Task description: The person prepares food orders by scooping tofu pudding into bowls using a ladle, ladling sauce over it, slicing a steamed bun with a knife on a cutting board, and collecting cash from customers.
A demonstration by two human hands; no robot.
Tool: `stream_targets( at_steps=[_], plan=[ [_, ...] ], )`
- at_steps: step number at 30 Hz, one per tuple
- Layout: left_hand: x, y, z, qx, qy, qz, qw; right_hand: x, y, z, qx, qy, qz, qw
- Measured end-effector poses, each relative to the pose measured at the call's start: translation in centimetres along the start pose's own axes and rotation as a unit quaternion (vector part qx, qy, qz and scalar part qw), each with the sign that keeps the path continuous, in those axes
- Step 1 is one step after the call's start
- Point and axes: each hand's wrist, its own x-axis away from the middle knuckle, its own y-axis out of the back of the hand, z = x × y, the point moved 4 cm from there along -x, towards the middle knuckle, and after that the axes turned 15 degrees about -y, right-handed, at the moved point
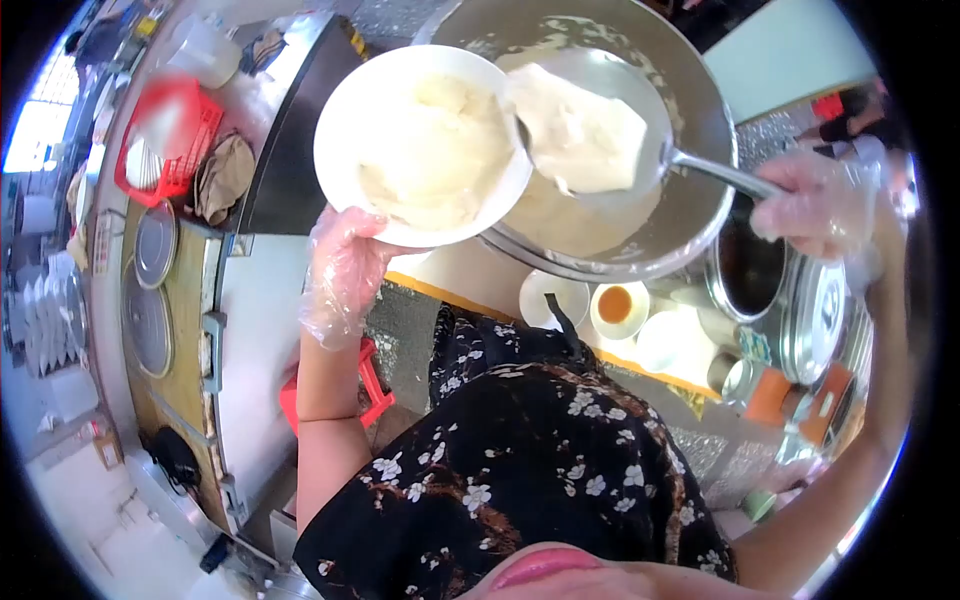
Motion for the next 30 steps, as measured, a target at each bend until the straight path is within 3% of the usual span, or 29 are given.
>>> stream_targets(
  at_steps=[4,5,6,9,11,12,14,15,16,17,18,20,21,22,24,25,27,28,30],
  plan=[
    [0.0,-3.6,2.4,0.017,0.063,0.060,0.996,0.0,-1.8,-1.0,0.000,0.018,-0.032,0.999],
    [0.1,-4.3,3.0,0.019,0.073,0.071,0.995,0.1,-2.5,-1.5,0.003,-0.014,-0.057,0.998],
    [0.3,-5.1,3.5,0.002,0.082,0.081,0.993,-1.6,-3.0,-3.5,0.065,0.100,-0.230,0.966],
    [0.7,-6.8,4.3,-0.023,0.104,0.102,0.989,2.3,-6.8,-5.0,0.136,0.105,-0.481,0.860],
    [0.5,-6.7,5.3,-0.006,0.128,0.091,0.988,1.3,-8.8,-9.5,0.047,0.131,-0.592,0.794],
    [0.4,-7.0,5.2,0.000,0.128,0.093,0.987,-0.1,-10.7,-12.4,0.044,0.110,-0.579,0.807],
    [-0.4,-5.6,5.8,-0.011,0.129,0.073,0.989,-3.8,-16.4,-19.7,-0.154,-0.017,-0.499,0.853],
    [-0.9,-4.4,6.1,-0.029,0.121,0.054,0.991,-6.5,-20.5,-22.2,-0.097,-0.032,-0.489,0.866],
    [-1.0,-4.2,6.2,-0.032,0.108,0.039,0.993,-9.4,-24.3,-23.0,0.010,0.014,-0.416,0.909],
    [-0.9,-4.3,6.3,-0.035,0.094,0.025,0.995,-14.4,-29.0,-23.1,0.273,-0.035,-0.294,0.915],
    [-0.6,-5.2,6.1,-0.018,0.110,0.037,0.993,-15.9,-28.9,-20.8,-0.053,-0.174,-0.060,0.981],
    [-0.2,-5.8,5.4,-0.014,0.126,0.043,0.991,-24.8,-35.2,-19.8,-0.173,-0.085,0.032,0.981],
    [0.0,-5.0,4.6,-0.015,0.123,0.038,0.992,-30.9,-39.3,-17.8,0.180,0.147,-0.047,0.971],
    [0.9,-6.2,4.2,-0.044,0.107,0.018,0.993,-30.0,-36.5,-15.9,-0.101,0.005,0.006,0.995],
    [3.2,-7.9,4.2,-0.084,0.071,-0.029,0.993,-36.0,-38.8,-13.9,0.066,0.125,0.023,0.990],
    [4.5,-8.7,4.6,-0.088,0.059,-0.049,0.993,-36.4,-38.8,-13.9,0.080,0.149,0.041,0.985],
    [7.2,-9.9,5.5,-0.109,0.048,-0.104,0.988,-31.2,-33.8,-14.8,-0.048,0.092,0.055,0.993],
    [6.6,-5.6,4.0,-0.112,0.043,-0.164,0.979,-28.5,-31.3,-11.1,-0.062,0.196,-0.108,0.973],
    [9.7,-8.1,5.5,-0.094,0.047,-0.150,0.983,-21.8,-23.2,-14.2,-0.114,0.398,-0.364,0.834]
  ],
)
